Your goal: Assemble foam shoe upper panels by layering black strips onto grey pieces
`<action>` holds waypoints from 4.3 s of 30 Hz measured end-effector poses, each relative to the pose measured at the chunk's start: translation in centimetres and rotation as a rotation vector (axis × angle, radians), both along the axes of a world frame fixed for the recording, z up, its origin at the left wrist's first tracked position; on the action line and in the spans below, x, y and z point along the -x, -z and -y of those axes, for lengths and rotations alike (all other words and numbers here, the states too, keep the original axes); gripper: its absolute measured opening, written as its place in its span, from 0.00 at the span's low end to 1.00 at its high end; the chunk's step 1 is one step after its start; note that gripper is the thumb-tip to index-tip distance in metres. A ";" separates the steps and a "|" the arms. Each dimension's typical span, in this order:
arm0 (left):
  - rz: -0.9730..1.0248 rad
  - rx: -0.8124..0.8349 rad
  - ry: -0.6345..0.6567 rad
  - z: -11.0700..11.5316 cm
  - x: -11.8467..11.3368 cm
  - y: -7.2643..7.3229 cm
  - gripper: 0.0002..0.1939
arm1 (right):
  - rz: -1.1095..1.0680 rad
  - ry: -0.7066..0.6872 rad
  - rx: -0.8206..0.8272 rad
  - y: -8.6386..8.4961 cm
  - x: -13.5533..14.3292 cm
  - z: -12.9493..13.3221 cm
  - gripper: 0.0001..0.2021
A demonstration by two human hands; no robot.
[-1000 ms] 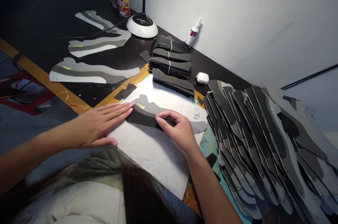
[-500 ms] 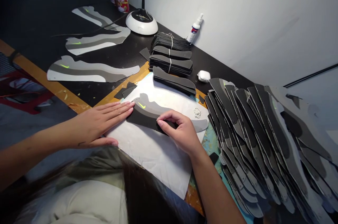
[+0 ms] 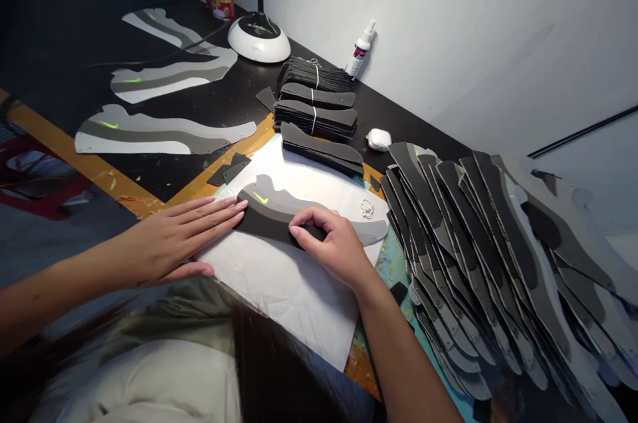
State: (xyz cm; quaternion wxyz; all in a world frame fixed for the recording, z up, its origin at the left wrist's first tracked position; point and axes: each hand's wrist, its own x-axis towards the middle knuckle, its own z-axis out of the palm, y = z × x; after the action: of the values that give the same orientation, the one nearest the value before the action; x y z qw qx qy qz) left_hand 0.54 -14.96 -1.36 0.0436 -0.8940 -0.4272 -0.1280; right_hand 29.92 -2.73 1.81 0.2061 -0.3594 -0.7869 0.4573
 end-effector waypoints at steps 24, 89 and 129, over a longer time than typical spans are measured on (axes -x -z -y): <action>-0.035 0.002 -0.019 0.8 -2.2 -0.5 0.60 | 0.052 -0.067 -0.127 0.4 0.1 -0.2 0.08; -0.021 0.027 -0.099 -1.2 -7.9 0.5 0.61 | -0.030 -0.069 -0.226 1.3 0.3 -0.5 0.09; -0.093 -0.038 -0.090 -1.2 -9.7 -0.2 0.56 | 0.111 -0.154 -0.350 1.1 -2.0 -2.2 0.07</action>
State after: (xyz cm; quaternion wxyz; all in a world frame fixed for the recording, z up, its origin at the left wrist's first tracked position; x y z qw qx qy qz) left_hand 10.20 -13.78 -1.16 0.0862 -0.8777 -0.4622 -0.0922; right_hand 31.93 -0.52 0.67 0.1863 -0.2814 -0.8898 0.3072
